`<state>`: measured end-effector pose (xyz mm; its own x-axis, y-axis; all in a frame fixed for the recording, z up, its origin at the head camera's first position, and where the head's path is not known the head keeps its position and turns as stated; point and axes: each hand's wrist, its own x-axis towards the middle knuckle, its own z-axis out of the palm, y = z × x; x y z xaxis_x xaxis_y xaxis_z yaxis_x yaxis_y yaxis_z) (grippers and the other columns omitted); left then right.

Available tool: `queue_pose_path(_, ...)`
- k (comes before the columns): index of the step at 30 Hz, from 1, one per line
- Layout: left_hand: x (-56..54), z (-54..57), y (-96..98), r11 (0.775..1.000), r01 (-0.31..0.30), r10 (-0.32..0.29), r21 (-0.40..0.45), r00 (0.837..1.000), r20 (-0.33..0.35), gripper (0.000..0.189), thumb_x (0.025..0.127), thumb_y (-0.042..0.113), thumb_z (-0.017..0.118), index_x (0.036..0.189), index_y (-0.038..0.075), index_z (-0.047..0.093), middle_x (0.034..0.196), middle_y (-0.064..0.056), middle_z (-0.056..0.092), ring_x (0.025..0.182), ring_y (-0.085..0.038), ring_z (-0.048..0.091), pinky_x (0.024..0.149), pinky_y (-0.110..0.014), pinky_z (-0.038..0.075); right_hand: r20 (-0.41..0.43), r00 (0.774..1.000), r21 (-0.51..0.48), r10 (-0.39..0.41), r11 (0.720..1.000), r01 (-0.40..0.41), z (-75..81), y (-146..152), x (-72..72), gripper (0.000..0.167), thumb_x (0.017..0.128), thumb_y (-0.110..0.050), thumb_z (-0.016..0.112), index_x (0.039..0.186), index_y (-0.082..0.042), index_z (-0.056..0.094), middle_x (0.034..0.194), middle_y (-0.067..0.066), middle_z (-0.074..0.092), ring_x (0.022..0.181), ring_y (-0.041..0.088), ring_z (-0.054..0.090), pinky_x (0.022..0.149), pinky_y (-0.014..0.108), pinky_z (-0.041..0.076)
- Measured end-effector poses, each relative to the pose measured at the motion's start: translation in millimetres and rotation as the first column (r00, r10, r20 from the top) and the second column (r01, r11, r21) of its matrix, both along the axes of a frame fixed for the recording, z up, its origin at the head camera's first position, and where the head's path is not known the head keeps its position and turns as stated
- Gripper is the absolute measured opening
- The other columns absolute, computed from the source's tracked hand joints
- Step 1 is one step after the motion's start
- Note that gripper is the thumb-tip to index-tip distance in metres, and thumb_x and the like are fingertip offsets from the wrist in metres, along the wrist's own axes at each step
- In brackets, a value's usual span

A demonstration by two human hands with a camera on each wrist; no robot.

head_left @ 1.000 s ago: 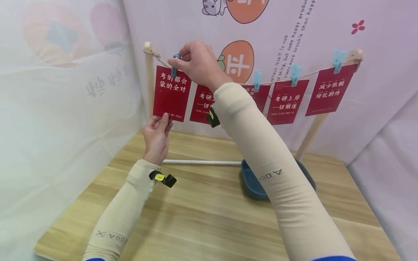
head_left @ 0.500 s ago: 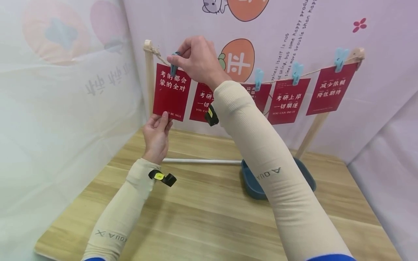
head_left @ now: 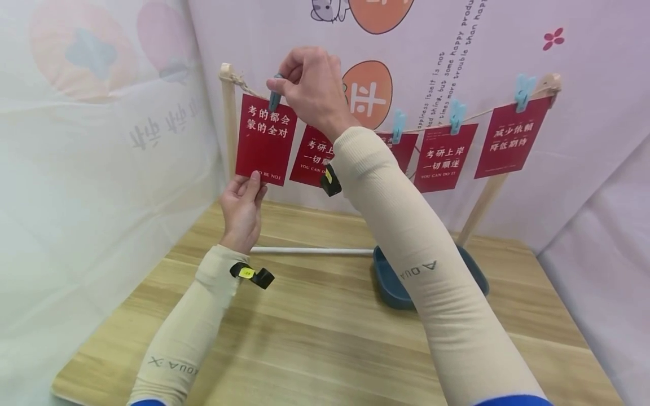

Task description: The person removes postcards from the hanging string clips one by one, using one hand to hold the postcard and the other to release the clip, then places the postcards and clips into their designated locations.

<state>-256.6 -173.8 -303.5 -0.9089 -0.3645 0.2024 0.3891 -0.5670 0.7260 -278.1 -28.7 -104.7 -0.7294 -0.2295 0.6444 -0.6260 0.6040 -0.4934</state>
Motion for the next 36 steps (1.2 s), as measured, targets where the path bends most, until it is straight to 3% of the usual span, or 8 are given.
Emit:
queue_pose_path(11,4.4,-3.5,1.0,1.000,-0.003,0.003,-0.024,1.000,0.011,0.008,0.100,0.014,0.071,0.105,0.009,0.067,0.102,0.000,0.074,0.087,-0.013,0.066,0.087,-0.020,0.060,0.000,1.000,-0.046,-0.022,0.999,0.021,3.7,7,3.8,0.028,0.097,-0.035,0.077,0.108,-0.009,0.077,0.106,0.006,0.079,0.094,0.010,0.066,0.090,0.019,0.051)
queue_pose_path(22,9.7,-11.0,-0.2,0.999,0.013,-0.012,-0.049,1.000,0.029,0.008,0.102,0.015,0.068,0.109,0.011,0.068,0.107,-0.001,0.073,0.089,-0.012,0.065,0.087,-0.019,0.059,0.037,0.998,-0.059,0.053,0.997,-0.051,-6.1,16,10.4,0.043,0.092,-0.041,0.083,0.118,-0.008,0.073,0.111,0.006,0.079,0.099,0.010,0.071,0.091,0.017,0.056)
queue_pose_path(36,10.3,-22.6,-2.2,1.000,-0.004,0.005,-0.007,0.998,0.063,0.010,0.102,0.015,0.069,0.110,0.009,0.067,0.104,0.000,0.074,0.089,-0.011,0.067,0.088,-0.019,0.060,0.040,0.992,-0.044,0.123,0.992,-0.121,-19.3,29,18.2,0.039,0.091,-0.037,0.085,0.113,-0.007,0.074,0.103,0.004,0.079,0.091,0.007,0.072,0.087,0.016,0.057)
